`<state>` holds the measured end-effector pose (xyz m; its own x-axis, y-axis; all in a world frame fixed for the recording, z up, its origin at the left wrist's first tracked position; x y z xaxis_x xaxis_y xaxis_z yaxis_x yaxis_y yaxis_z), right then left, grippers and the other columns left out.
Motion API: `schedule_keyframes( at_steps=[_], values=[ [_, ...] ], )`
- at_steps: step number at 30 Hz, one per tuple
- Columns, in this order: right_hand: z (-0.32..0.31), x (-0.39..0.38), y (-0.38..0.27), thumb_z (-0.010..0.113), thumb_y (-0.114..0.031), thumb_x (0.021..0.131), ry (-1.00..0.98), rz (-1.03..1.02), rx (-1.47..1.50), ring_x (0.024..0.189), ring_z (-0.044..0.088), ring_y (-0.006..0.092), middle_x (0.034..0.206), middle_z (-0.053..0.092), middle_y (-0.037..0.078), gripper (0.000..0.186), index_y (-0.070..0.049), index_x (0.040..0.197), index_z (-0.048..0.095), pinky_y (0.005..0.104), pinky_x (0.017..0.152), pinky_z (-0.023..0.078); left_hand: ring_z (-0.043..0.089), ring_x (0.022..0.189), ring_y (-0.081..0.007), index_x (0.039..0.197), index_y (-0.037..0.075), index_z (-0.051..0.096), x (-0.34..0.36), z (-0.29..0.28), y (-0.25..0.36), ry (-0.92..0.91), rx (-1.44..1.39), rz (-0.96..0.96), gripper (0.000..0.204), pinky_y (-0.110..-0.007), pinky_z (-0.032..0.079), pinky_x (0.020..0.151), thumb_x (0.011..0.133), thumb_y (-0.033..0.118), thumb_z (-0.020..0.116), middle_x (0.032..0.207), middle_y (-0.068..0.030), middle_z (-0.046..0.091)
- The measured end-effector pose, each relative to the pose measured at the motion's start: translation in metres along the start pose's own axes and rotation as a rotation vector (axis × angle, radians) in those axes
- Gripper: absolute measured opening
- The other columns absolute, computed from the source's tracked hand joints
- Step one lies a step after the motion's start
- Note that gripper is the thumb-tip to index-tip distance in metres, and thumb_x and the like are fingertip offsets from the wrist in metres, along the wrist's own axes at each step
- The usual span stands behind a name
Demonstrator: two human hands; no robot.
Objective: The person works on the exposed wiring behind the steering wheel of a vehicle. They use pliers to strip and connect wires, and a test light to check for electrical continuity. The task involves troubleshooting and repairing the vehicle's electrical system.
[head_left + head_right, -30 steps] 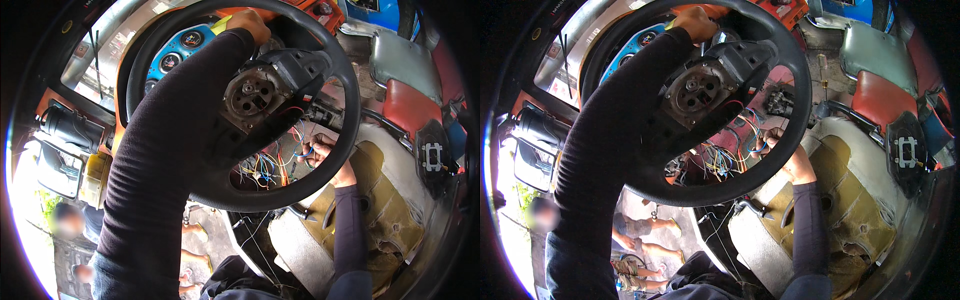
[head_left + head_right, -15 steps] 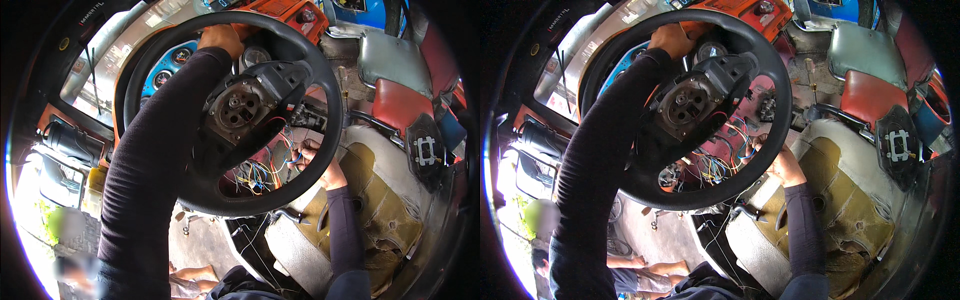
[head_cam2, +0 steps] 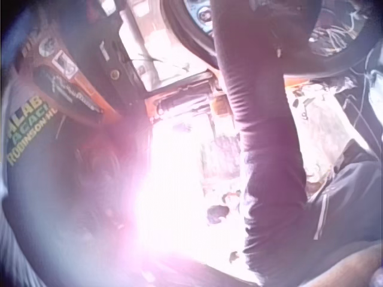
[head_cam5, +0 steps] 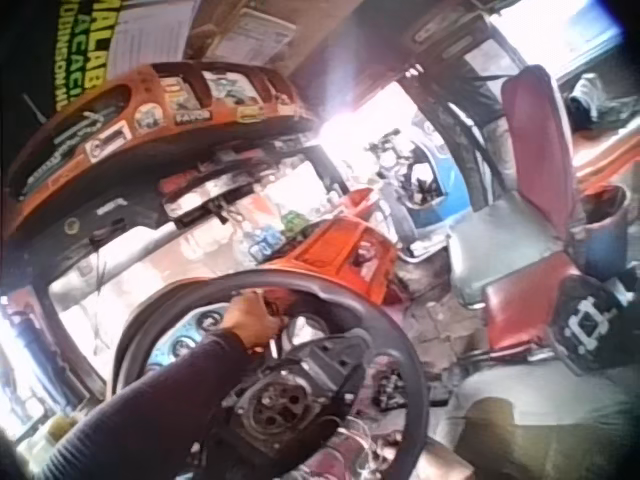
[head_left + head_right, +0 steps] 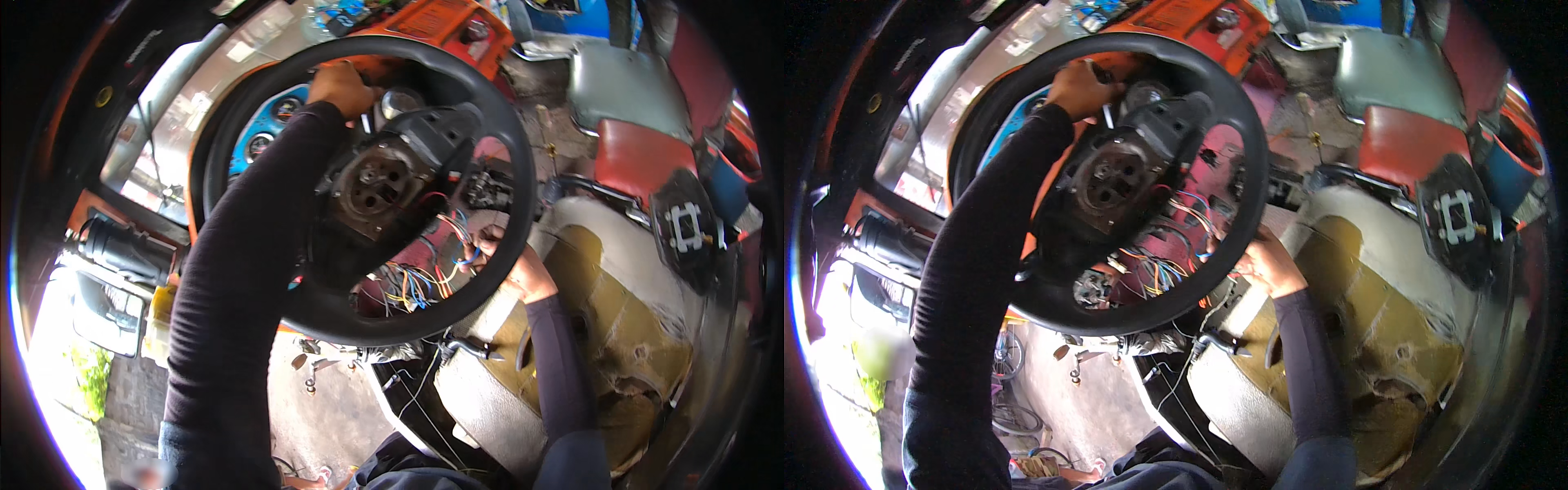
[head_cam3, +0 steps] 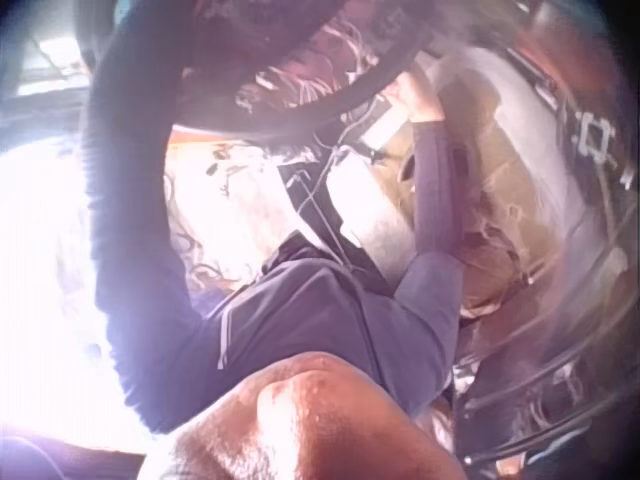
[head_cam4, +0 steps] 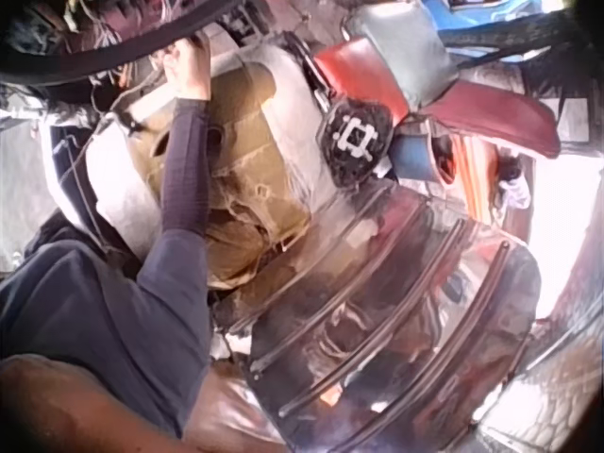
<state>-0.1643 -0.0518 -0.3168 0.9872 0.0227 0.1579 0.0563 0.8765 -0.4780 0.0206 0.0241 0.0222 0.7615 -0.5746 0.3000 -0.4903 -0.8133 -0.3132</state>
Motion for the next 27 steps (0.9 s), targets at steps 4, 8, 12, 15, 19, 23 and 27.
schedule_keyframes(
  at_steps=[4,8,12,15,19,23,27],
  values=[
    [-0.017,0.010,0.016,0.060,-0.005,0.094,-0.029,-0.011,0.056,0.062,0.055,0.0066,0.093,0.069,0.008,0.013,0.000,0.105,0.064,0.0194,0.052,0.042,0.074,0.071,-0.0257,0.098,0.003,0.074,0.009,0.015,-0.013,0.099,0.075,0.119,0.040,-0.040,0.057,0.079,0.083,0.040,0.076,0.073,-0.0132,0.072],
    [-0.012,0.001,0.009,0.063,-0.003,0.093,-0.041,0.027,0.119,0.077,0.065,0.0127,0.094,0.069,0.005,0.013,-0.001,0.105,0.065,0.0286,0.069,0.053,0.073,0.094,-0.0288,0.112,0.002,0.071,0.013,0.022,-0.003,0.002,-0.064,0.209,0.047,-0.041,0.054,0.088,0.083,0.039,0.076,0.095,-0.0178,0.074],
    [0.002,-0.008,-0.004,0.061,-0.005,0.095,-0.062,-0.020,0.048,0.087,0.069,0.0144,0.103,0.070,0.006,0.016,-0.003,0.111,0.065,0.0284,0.071,0.054,0.068,0.110,-0.0305,0.121,0.004,0.068,0.007,0.028,0.024,0.059,0.119,0.311,0.052,-0.042,0.051,0.096,0.083,0.039,0.076,0.112,-0.0184,0.072],
    [0.000,-0.012,-0.007,0.061,-0.006,0.095,-0.034,-0.011,0.016,0.088,0.068,0.0142,0.104,0.071,0.007,0.017,-0.003,0.111,0.065,0.0285,0.072,0.054,0.067,0.110,-0.0314,0.120,0.004,0.068,0.019,0.038,0.017,0.122,-0.021,0.368,0.052,-0.042,0.051,0.097,0.083,0.040,0.076,0.112,-0.0181,0.072],
    [-0.004,0.002,0.010,0.060,-0.005,0.094,-0.004,-0.009,0.062,0.075,0.062,0.0095,0.095,0.070,0.005,0.013,-0.003,0.106,0.066,0.0240,0.062,0.049,0.072,0.095,-0.0297,0.113,0.004,0.070,0.019,0.031,0.009,0.063,-0.046,0.256,0.049,-0.042,0.053,0.091,0.084,0.044,0.074,0.099,-0.0163,0.074],
    [-0.023,0.009,0.012,0.061,-0.011,0.096,-0.037,0.014,-0.008,0.083,0.065,0.0163,0.099,0.068,0.009,0.015,-0.002,0.108,0.063,0.0338,0.072,0.051,0.073,0.073,-0.0245,0.105,0.002,0.072,0.006,0.025,0.018,0.005,-0.181,0.141,0.047,-0.039,0.056,0.080,0.087,0.046,0.071,0.082,-0.0137,0.074],
    [-0.018,0.008,0.019,0.061,-0.010,0.097,0.006,-0.061,0.010,0.069,0.062,0.0067,0.103,0.071,0.011,0.017,-0.001,0.111,0.065,0.0188,0.052,0.044,0.071,0.062,-0.0211,0.095,-0.001,0.073,0.000,0.014,0.025,-0.055,-0.080,0.055,0.044,-0.035,0.057,0.071,0.089,0.043,0.071,0.073,-0.0122,0.072]
  ],
)
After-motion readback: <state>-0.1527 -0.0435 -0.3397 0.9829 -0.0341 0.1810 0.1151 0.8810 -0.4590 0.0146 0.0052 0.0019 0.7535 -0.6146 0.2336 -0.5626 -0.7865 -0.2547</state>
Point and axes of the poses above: each hand's wrist, its own x-axis towards the middle knuckle, its own z-axis out of the palm, y = z × x, the point moved 1 cm from there along x, towards the middle knuckle
